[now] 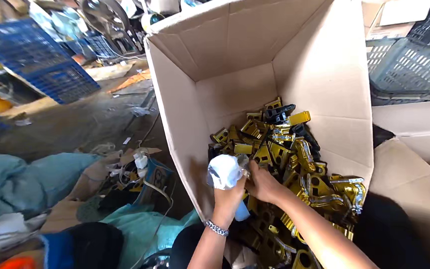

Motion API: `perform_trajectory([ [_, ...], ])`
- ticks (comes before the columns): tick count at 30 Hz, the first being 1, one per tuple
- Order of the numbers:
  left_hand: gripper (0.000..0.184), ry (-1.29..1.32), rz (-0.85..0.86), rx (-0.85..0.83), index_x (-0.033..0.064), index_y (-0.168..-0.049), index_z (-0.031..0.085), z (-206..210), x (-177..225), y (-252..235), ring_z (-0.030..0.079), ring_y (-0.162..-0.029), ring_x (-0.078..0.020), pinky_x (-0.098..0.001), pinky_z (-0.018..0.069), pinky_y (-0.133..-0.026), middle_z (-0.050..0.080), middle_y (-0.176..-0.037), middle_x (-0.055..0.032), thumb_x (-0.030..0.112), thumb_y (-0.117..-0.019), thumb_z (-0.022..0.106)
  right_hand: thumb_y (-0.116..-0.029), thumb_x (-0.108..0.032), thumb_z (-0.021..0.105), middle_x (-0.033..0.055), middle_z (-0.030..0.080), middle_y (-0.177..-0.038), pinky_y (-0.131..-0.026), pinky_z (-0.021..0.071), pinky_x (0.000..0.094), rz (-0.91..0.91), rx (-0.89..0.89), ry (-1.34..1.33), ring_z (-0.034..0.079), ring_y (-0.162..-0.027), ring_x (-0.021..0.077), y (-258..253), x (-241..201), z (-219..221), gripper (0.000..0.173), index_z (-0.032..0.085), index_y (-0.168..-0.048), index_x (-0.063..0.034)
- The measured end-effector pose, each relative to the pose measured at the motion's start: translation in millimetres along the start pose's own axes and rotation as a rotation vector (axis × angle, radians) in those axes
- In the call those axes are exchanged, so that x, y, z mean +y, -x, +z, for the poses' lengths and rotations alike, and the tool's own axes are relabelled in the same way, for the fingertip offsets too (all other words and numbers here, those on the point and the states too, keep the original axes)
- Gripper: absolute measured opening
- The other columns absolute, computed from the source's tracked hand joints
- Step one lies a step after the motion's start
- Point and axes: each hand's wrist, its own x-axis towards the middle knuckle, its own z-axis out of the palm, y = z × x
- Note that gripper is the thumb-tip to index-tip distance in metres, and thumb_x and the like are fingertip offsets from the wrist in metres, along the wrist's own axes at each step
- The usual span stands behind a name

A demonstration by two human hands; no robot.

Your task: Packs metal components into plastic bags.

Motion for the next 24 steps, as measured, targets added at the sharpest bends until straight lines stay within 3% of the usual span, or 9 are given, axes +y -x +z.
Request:
perform_trajectory([
  [4,0.085,-0.340,0.225,0.004,-0.0206,-0.124,0.053,1,-12,-8,0.067,-0.110,-0.0194,-0.0327,0.0527,-0.102,0.069,-0.115,-0.0243,0.026,-0.0664,0.094,-0.0815,-0.009,0.079,0.0298,0.048,-0.142,-0.107,0.0465,0.0433,0.073,0.184,-0.443,0.054,-0.129,0.0345,-8,5,-3,0.087,0.028,-0.151,0.0054],
  [8,0.056,-0.190,0.103,0.040,-0.0142,-0.123,0.056,-5,-7,-14,0.068,-0.100,-0.0137,-0.0296,0.0573,-0.093,0.069,-0.108,-0.0155,0.011,-0.0814,0.083,-0.0842,-0.015,0.080,0.0154,0.064,-0.130,-0.097,0.0539,0.0311,0.023,0.282,-0.893,0.063,-0.115,0.0164,15,16,1,0.064,0.054,-0.141,0.0011],
  [14,0.033,0.066,-0.092,-0.403,-0.0048,-0.113,0.063,8,10,21,0.072,-0.078,-0.0118,-0.0290,0.0630,-0.077,0.073,-0.092,-0.0042,0.006,-0.0855,0.077,-0.0782,0.001,0.072,0.0110,0.064,-0.103,-0.078,0.0554,0.0310,0.082,0.510,-0.872,0.063,-0.089,0.0132,29,35,4,0.040,0.060,-0.116,0.0037],
  [16,0.033,0.132,-0.157,-0.371,-0.0069,-0.119,0.060,0,12,13,0.071,-0.080,-0.0140,-0.0305,0.0626,-0.079,0.072,-0.096,-0.0061,0.005,-0.0895,0.070,-0.0894,0.001,0.053,0.0022,0.069,-0.087,-0.069,0.0582,0.0265,-0.056,0.730,-1.262,0.067,-0.078,0.0083,49,58,-4,0.013,0.062,-0.097,-0.0056],
  [17,0.033,0.114,-0.181,-0.330,-0.0070,-0.121,0.058,-5,16,8,0.072,-0.080,-0.0138,-0.0305,0.0626,-0.078,0.072,-0.096,-0.0060,0.005,-0.0915,0.066,-0.0989,-0.012,0.042,0.0003,0.073,-0.084,-0.066,0.0602,0.0270,-0.237,0.861,-1.586,0.070,-0.076,0.0083,55,71,-12,0.026,0.066,-0.091,-0.0127],
  [19,0.028,-0.048,-0.179,-0.313,-0.0095,-0.121,0.057,-10,18,3,0.073,-0.084,-0.0133,-0.0300,0.0626,-0.081,0.073,-0.096,-0.0081,0.004,-0.0966,0.059,-0.1049,-0.038,0.043,0.0064,0.074,-0.091,-0.069,0.0624,0.0332,-0.664,0.944,-2.013,0.074,-0.083,0.0165,57,95,-32,0.039,0.069,-0.100,-0.0090],
  [21,0.033,-0.405,-0.076,-0.409,-0.0135,-0.121,0.060,-4,12,9,0.072,-0.093,-0.0167,-0.0317,0.0599,-0.088,0.072,-0.102,-0.0149,0.001,-0.0917,0.066,-0.1089,-0.044,0.033,0.0061,0.074,-0.099,-0.083,0.0600,0.0306,-0.462,0.843,-1.757,0.072,-0.092,0.0141,50,87,-33,0.051,0.066,-0.109,-0.0053],
  [23,0.038,-0.678,0.052,-0.545,-0.0149,-0.116,0.066,12,5,18,0.070,-0.108,-0.0341,-0.0479,0.0527,-0.100,0.071,-0.110,-0.0273,0.006,-0.0846,0.074,-0.1101,-0.033,0.018,0.0104,0.060,-0.139,-0.111,0.0451,0.0338,-0.210,0.505,-0.978,0.057,-0.127,0.0155,38,49,-13,0.058,0.054,-0.137,0.0047],
  [24,0.042,-0.678,0.084,-0.561,-0.0149,-0.118,0.064,20,3,24,0.068,-0.111,-0.0358,-0.0488,0.0509,-0.102,0.070,-0.113,-0.0286,0.009,-0.0847,0.074,-0.1096,-0.032,0.020,0.0116,0.059,-0.144,-0.118,0.0374,0.0403,-0.207,0.434,-0.632,0.053,-0.135,0.0181,30,30,1,0.059,0.057,-0.138,0.0040],
])
